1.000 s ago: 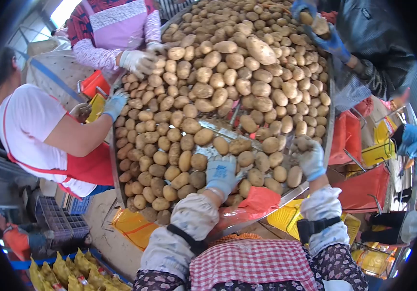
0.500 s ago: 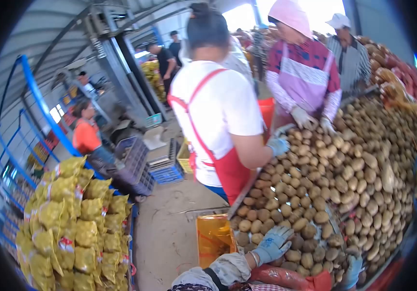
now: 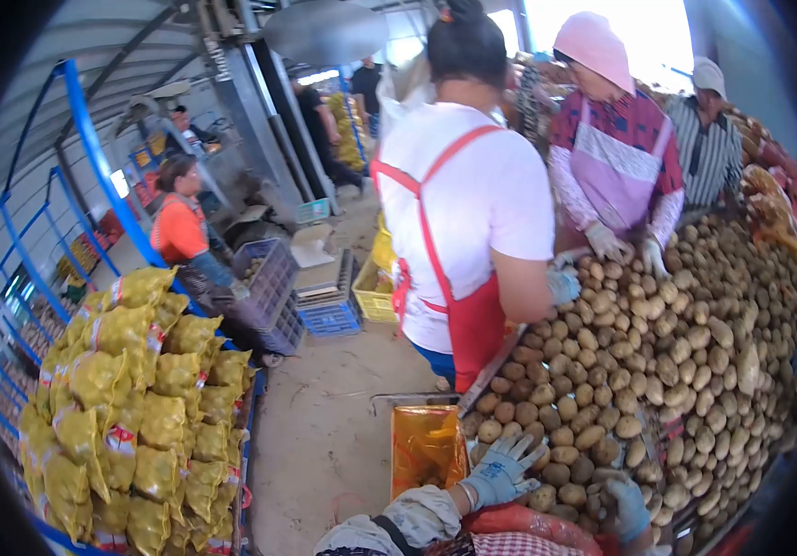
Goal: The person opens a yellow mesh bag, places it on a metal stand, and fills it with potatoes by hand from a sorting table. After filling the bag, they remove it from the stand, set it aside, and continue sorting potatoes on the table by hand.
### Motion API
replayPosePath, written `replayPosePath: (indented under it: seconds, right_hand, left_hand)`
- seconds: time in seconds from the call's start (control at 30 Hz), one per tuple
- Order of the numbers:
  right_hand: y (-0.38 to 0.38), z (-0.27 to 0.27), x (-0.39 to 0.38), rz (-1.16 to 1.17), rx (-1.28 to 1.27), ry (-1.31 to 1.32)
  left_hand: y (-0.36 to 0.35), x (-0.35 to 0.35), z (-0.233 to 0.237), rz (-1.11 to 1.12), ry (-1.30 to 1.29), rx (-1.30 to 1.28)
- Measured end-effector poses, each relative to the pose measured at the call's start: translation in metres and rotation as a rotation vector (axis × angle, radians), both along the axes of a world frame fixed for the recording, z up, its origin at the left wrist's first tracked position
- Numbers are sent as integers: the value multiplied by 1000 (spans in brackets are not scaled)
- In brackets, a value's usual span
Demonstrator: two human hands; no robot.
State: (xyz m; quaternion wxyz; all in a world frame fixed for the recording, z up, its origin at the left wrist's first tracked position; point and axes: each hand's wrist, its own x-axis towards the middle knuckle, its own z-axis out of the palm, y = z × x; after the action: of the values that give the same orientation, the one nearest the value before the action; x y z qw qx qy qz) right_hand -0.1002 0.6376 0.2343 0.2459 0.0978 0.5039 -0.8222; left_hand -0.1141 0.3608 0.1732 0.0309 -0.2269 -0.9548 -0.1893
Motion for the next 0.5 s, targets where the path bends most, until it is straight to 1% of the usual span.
replayPosePath:
  seconds: [0.03, 0.07, 0.1, 0.13, 0.17, 0.2, 0.23, 0.27, 0.3, 0.33, 0.37, 0.4, 0.43, 0.47, 0.5]
  right_hand:
    - [1, 4, -3, 45, 275, 42]
    - [6, 9, -4, 90, 554, 57]
    - [9, 3, -2, 76, 863, 539]
    - [11, -4, 2, 103, 1181, 1006]
    - [12, -7, 6, 40, 817, 729]
    - [9, 10, -1, 148, 788, 678]
    - [2, 3, -3, 21, 513, 394]
    - [15, -14, 11, -158, 252, 130]
    - [20, -31, 16, -190, 268, 109]
    - [24, -45, 15, -169, 297, 69]
    - [26, -53, 17, -140, 319, 32]
    - [25, -51, 21, -142, 320, 27]
    - [22, -47, 25, -173, 362, -48]
    - [19, -46, 27, -202, 403, -121]
    - [17, -47, 29, -197, 399, -121]
  left_hand:
    - [3, -6, -16, -99, -4, -27]
    - [7, -14, -21, -187, 27, -101]
    - [10, -22, -29, -169, 79, -45]
    - [10, -31, -28, -160, 30, 38]
    - [11, -38, -30, -164, 61, -55]
    - [12, -45, -29, -143, -10, -49]
    - [4, -47, -17, -63, -69, -71]
    - [15, -47, -16, -17, -123, -84]
    - [12, -43, -22, 20, -71, -62]
    - [9, -41, -29, 74, -10, -41]
    - [4, -39, -39, 65, -18, -38]
    - [-1, -37, -44, 36, 28, -49]
    - [-7, -33, -48, 10, 74, -62]
    - [-15, -28, -51, 15, 73, -65]
    - [-21, -21, -43, -54, 6, -144]
